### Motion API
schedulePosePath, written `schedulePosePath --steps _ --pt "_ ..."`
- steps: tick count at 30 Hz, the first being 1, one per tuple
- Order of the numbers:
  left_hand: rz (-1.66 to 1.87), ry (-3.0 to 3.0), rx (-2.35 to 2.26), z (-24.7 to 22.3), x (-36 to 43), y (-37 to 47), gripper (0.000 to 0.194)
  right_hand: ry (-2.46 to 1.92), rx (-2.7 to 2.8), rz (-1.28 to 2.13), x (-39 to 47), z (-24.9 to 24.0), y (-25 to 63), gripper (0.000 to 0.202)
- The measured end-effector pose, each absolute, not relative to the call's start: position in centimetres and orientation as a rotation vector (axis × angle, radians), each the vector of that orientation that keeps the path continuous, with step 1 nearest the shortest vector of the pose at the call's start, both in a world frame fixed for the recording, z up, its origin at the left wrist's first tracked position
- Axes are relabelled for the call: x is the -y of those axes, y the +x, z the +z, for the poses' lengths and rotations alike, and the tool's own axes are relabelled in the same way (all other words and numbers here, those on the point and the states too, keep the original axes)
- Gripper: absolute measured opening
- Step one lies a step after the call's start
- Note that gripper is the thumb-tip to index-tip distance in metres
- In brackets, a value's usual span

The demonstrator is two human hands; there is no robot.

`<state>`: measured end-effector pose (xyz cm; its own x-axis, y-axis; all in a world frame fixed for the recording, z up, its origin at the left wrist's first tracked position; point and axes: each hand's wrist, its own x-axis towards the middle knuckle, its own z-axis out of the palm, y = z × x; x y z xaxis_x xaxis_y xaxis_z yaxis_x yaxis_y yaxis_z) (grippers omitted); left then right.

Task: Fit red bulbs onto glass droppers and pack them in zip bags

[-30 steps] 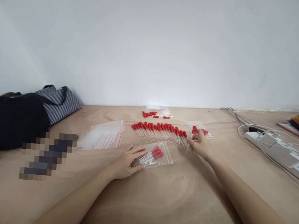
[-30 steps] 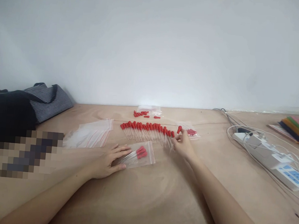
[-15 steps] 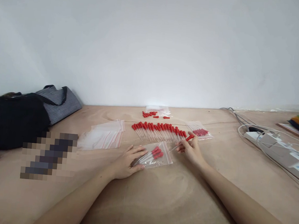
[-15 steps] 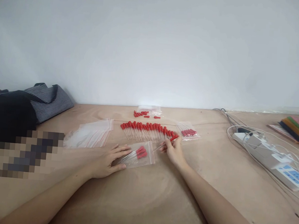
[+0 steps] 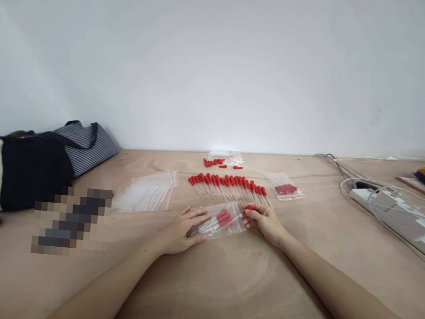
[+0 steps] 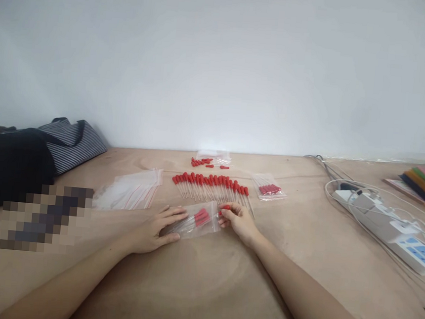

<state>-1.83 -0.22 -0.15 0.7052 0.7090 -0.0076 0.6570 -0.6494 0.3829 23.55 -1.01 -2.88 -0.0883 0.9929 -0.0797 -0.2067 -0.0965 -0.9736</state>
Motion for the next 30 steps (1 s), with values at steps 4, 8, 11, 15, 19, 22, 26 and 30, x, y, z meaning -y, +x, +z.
schedulePosePath --steps 4,8,11,15,19,22,26,30 --pt "0.205 2.560 -1.062 -0.1 0.2 -1.8 0.049 -1.149 1.203 1.370 1.2 -2.9 23.7 0.033" --pt "0.181 2.543 -1.073 0.2 0.4 -1.6 0.050 -1.254 1.394 1.419 1.4 -2.8 23.7 0.031" --pt "0.186 2.541 -1.071 0.3 0.4 -1.6 0.050 -1.280 1.491 1.434 1.4 -2.7 23.7 0.031" --pt "0.189 2.545 -1.076 0.3 0.4 -1.6 0.050 -1.251 1.587 1.426 1.3 -2.6 23.7 0.030" --pt "0.189 2.554 -1.074 0.2 0.4 -1.6 0.050 -1.217 1.642 1.421 1.0 -2.9 23.5 0.028" --pt "0.196 2.558 -1.069 0.1 0.4 -1.6 0.051 -1.243 1.597 1.398 0.5 -3.2 23.1 0.027" --pt "0.215 2.564 -1.067 -0.2 0.3 -1.7 0.052 -1.320 1.529 1.222 0.2 -3.4 22.2 0.026" --pt "0.222 2.567 -1.088 -0.2 0.4 -1.6 0.053 -1.349 1.515 1.071 0.5 -3.5 21.6 0.025"
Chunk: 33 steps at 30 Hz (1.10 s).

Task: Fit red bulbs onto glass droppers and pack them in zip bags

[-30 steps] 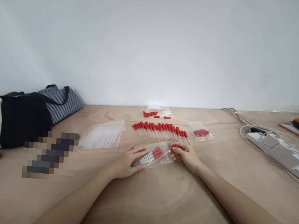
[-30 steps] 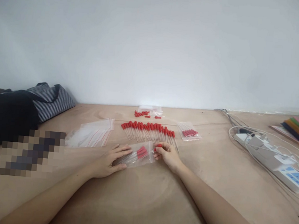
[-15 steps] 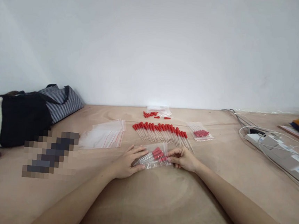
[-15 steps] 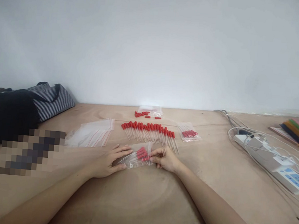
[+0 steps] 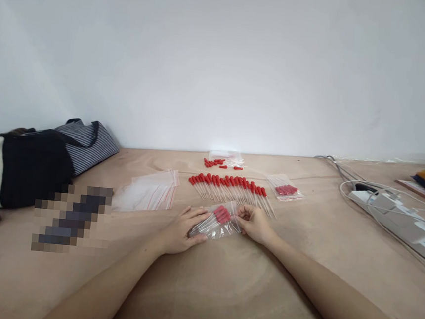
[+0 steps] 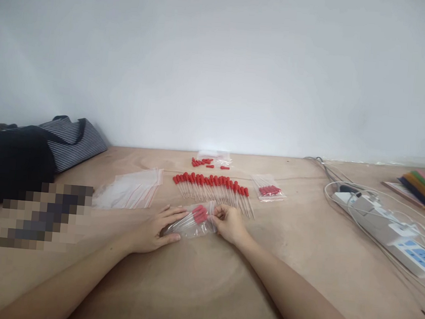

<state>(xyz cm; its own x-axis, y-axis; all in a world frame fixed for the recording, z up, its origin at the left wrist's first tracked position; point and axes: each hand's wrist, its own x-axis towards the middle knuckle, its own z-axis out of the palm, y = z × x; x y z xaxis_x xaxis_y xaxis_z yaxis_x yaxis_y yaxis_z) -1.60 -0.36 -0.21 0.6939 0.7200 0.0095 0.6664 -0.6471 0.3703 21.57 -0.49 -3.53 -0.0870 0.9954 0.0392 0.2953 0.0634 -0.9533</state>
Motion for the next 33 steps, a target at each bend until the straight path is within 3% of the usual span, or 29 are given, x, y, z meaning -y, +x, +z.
schedulePosePath --steps 6,11,13,21,26,33 --pt "0.227 2.563 -1.087 -0.1 0.5 -1.6 0.053 -1.326 1.561 1.198 -0.1 -3.3 23.5 0.022" --pt "0.221 2.583 -1.075 -0.6 0.2 -1.9 0.053 -1.759 1.515 0.392 -2.1 -1.6 27.7 0.010" --pt "0.237 2.595 -1.064 -0.9 0.1 -2.0 0.054 -1.982 1.499 0.277 -2.9 -1.1 28.9 0.012" --pt "0.236 2.597 -1.065 -0.9 0.0 -2.0 0.055 -2.211 1.537 0.396 -4.9 -1.4 29.0 0.010" --pt "0.228 2.594 -1.067 -0.8 0.1 -2.0 0.055 -2.176 1.480 0.416 -4.3 -0.7 29.8 0.032" --pt "0.237 2.582 -1.066 -0.6 0.2 -1.9 0.053 -1.373 1.253 0.913 -0.3 -1.0 27.7 0.068"
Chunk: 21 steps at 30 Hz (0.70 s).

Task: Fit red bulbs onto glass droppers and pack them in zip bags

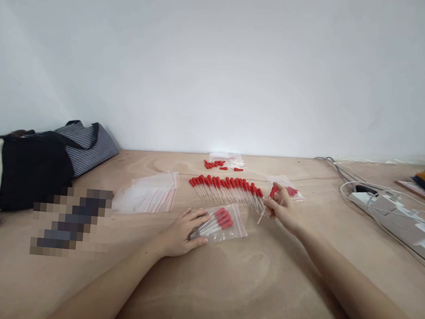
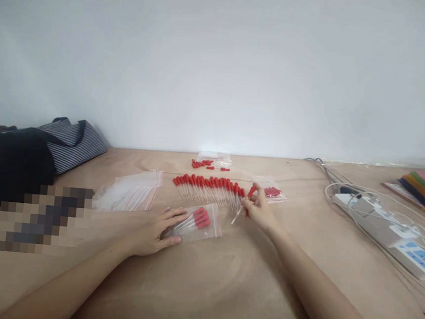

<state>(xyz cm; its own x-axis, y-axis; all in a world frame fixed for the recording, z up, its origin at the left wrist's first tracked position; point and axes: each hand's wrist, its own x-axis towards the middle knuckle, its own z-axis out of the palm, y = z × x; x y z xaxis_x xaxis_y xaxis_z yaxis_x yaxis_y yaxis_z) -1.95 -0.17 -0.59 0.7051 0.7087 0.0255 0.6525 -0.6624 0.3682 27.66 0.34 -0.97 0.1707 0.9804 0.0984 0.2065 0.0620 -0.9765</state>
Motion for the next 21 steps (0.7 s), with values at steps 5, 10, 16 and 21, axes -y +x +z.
schedulePosePath --steps 5,10,16,21 --pt "0.233 2.568 -1.078 -0.2 0.3 -1.8 0.052 -1.171 1.101 1.000 0.8 -2.9 24.3 0.072" --pt "0.226 2.563 -1.067 -0.2 0.3 -1.9 0.052 -1.078 1.016 1.044 0.8 -3.5 23.1 0.059" --pt "0.263 2.567 -1.066 -0.4 0.3 -1.9 0.053 -1.095 1.105 1.235 1.9 -3.2 22.3 0.042" --pt "0.253 2.576 -1.068 -0.4 0.3 -1.9 0.052 -1.103 1.052 1.205 1.5 -2.7 23.8 0.039"
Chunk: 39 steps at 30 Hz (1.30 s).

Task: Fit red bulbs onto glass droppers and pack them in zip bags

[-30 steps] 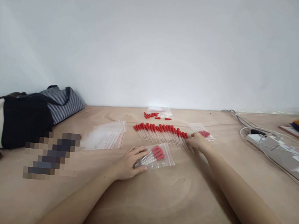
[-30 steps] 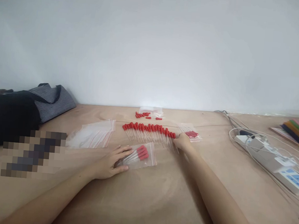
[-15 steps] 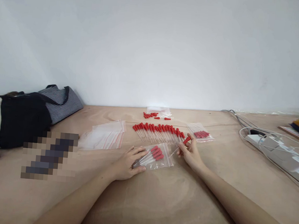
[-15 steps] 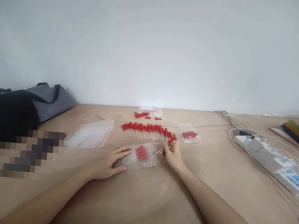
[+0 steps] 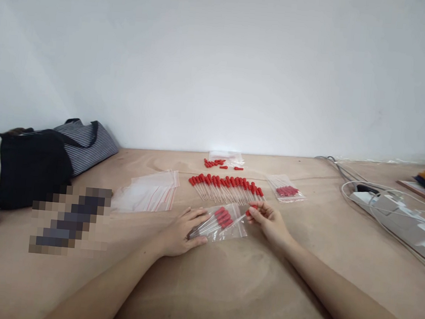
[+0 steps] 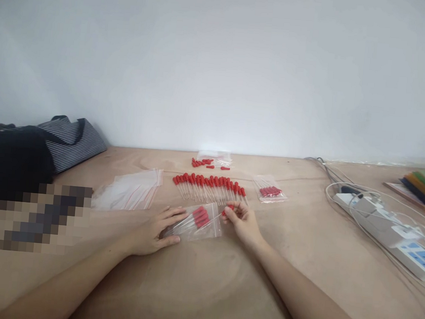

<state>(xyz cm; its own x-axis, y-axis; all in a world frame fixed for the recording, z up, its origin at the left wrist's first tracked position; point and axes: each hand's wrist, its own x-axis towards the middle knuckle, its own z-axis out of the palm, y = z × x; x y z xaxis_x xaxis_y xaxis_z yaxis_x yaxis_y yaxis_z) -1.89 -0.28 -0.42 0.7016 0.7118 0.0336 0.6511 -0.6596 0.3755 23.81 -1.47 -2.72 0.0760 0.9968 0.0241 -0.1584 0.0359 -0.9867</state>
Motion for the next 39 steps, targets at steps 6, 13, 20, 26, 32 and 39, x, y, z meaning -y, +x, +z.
schedulePosePath --steps 6,13,20,26,32,39 --pt "0.236 2.581 -1.073 -0.3 0.3 -1.8 0.052 -1.173 0.885 0.873 -0.7 -3.0 28.6 0.041" --pt "0.228 2.564 -1.086 0.1 0.5 -1.7 0.052 -1.205 0.911 0.863 -0.6 -3.2 28.8 0.041" --pt "0.280 2.553 -1.058 0.1 0.5 -1.7 0.051 -1.130 0.863 1.043 0.7 -3.1 25.5 0.039" --pt "0.252 2.552 -1.086 0.1 0.6 -1.7 0.051 -1.100 0.777 1.070 0.4 -3.0 26.3 0.033" --pt "0.244 2.563 -1.073 0.0 0.4 -1.8 0.052 -1.088 0.797 1.170 1.0 -3.5 25.0 0.035" --pt "0.222 2.573 -1.095 0.0 0.5 -1.7 0.052 -1.104 1.088 1.380 2.4 -2.9 22.3 0.033"
